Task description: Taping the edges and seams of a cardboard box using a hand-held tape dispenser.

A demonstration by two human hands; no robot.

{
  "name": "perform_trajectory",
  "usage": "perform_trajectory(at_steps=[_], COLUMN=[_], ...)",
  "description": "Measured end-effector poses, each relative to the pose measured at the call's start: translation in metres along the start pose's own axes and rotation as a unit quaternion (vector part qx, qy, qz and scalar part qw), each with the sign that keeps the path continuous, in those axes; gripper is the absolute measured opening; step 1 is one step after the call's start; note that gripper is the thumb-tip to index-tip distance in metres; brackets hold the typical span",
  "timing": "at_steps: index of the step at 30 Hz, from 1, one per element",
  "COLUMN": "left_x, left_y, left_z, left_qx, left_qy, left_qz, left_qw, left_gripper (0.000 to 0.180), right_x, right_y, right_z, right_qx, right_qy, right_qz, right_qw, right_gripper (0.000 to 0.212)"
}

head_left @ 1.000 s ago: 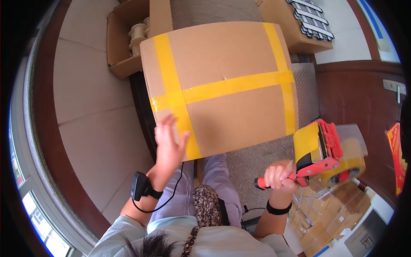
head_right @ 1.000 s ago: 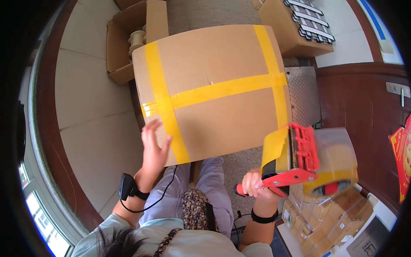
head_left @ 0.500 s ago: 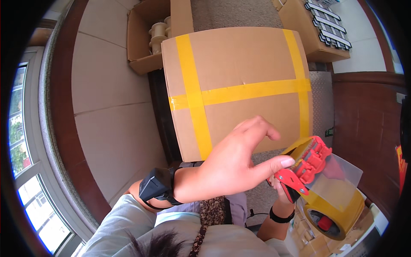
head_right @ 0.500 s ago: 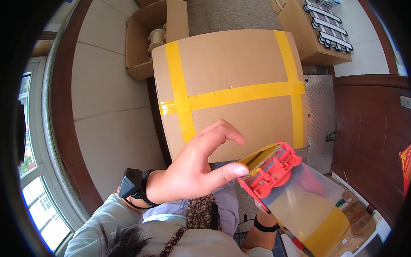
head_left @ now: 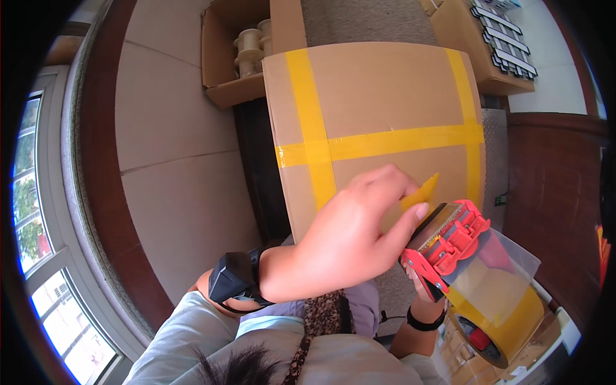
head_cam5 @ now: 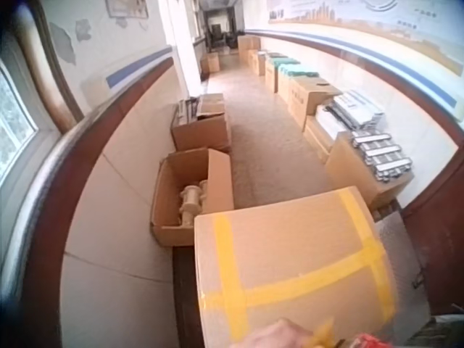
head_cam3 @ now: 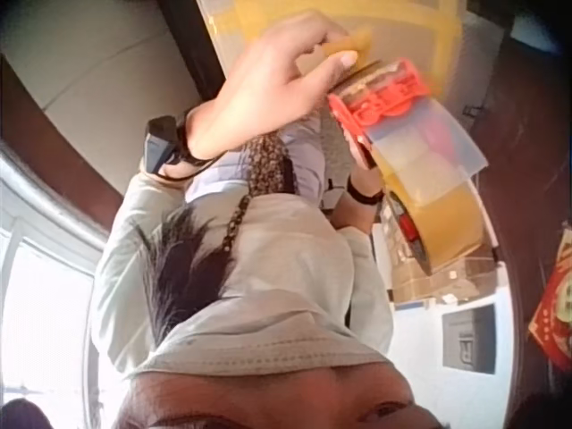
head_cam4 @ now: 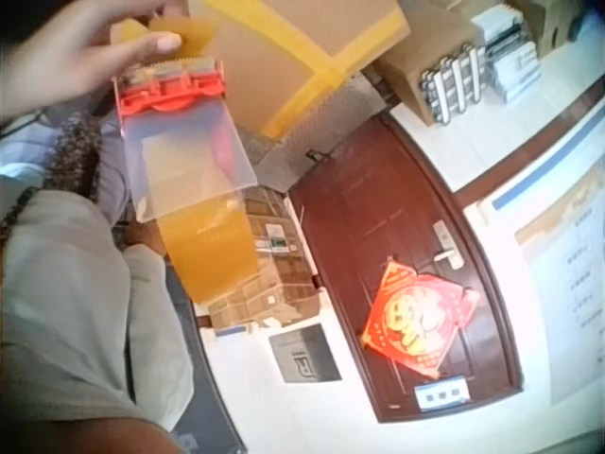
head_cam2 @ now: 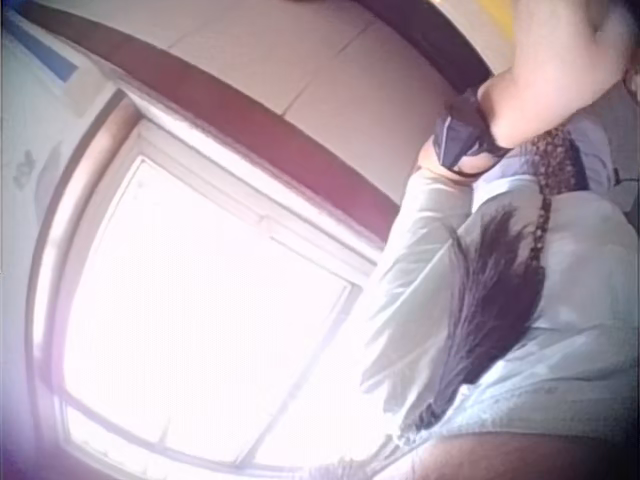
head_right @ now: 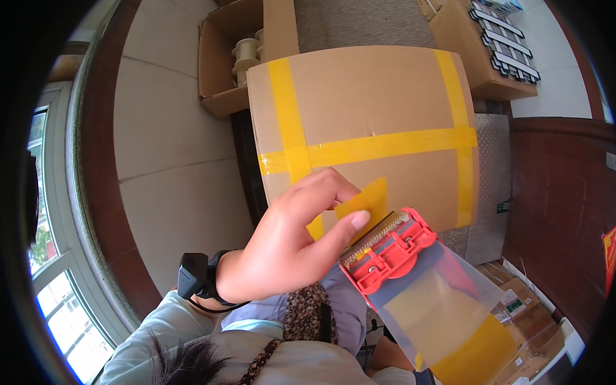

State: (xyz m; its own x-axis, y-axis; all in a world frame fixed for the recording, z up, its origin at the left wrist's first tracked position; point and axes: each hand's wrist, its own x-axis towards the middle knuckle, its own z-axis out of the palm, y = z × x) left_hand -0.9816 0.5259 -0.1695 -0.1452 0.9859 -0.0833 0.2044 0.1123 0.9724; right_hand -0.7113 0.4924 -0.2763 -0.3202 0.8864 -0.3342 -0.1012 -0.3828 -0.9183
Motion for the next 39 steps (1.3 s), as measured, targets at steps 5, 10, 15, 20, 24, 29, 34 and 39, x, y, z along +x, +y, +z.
perform_trajectory(at_steps=[5,10,15,20,24,29,34,39], left_x=[0.004,0.015,0.04,0.065,0.097,0.154,0.271,0.375], left_y=[0.0,0.002,-0.01,-0.019,-0.019,-0.029,-0.077,-0.121], left_z=[-0.015,-0.019,-0.007,-0.002,-0.025,-0.052,-0.134,-0.156], left_qx=[-0.024,0.036,0.11,0.182,0.246,0.281,0.301,0.303], left_qy=[0.011,0.01,0.01,0.024,0.049,0.034,0.123,0.082], left_qz=[-0.068,-0.049,0.032,0.062,0.07,0.188,0.22,0.269], left_qw=[0.997,0.998,0.993,0.981,0.965,0.94,0.92,0.911], left_gripper=[0.014,0.017,0.014,0.013,0.013,0.011,0.019,0.017], right_x=[0.002,0.0,0.01,0.019,0.026,0.045,0.092,0.159], right_y=[-0.001,0.006,0.011,0.008,0.007,-0.003,-0.011,-0.031], right_z=[0.016,0.023,0.006,-0.014,-0.019,-0.025,-0.007,0.023], right_qx=[-0.036,-0.048,-0.059,-0.078,-0.092,-0.14,-0.21,-0.281], right_qy=[0.034,0.067,0.087,0.106,0.122,0.147,0.167,0.17], right_qz=[-0.005,-0.005,0.002,0.019,0.028,0.04,0.056,0.062], right_qw=[0.999,0.997,0.994,0.991,0.988,0.978,0.962,0.942], right_gripper=[0.062,0.058,0.054,0.05,0.047,0.043,0.04,0.036])
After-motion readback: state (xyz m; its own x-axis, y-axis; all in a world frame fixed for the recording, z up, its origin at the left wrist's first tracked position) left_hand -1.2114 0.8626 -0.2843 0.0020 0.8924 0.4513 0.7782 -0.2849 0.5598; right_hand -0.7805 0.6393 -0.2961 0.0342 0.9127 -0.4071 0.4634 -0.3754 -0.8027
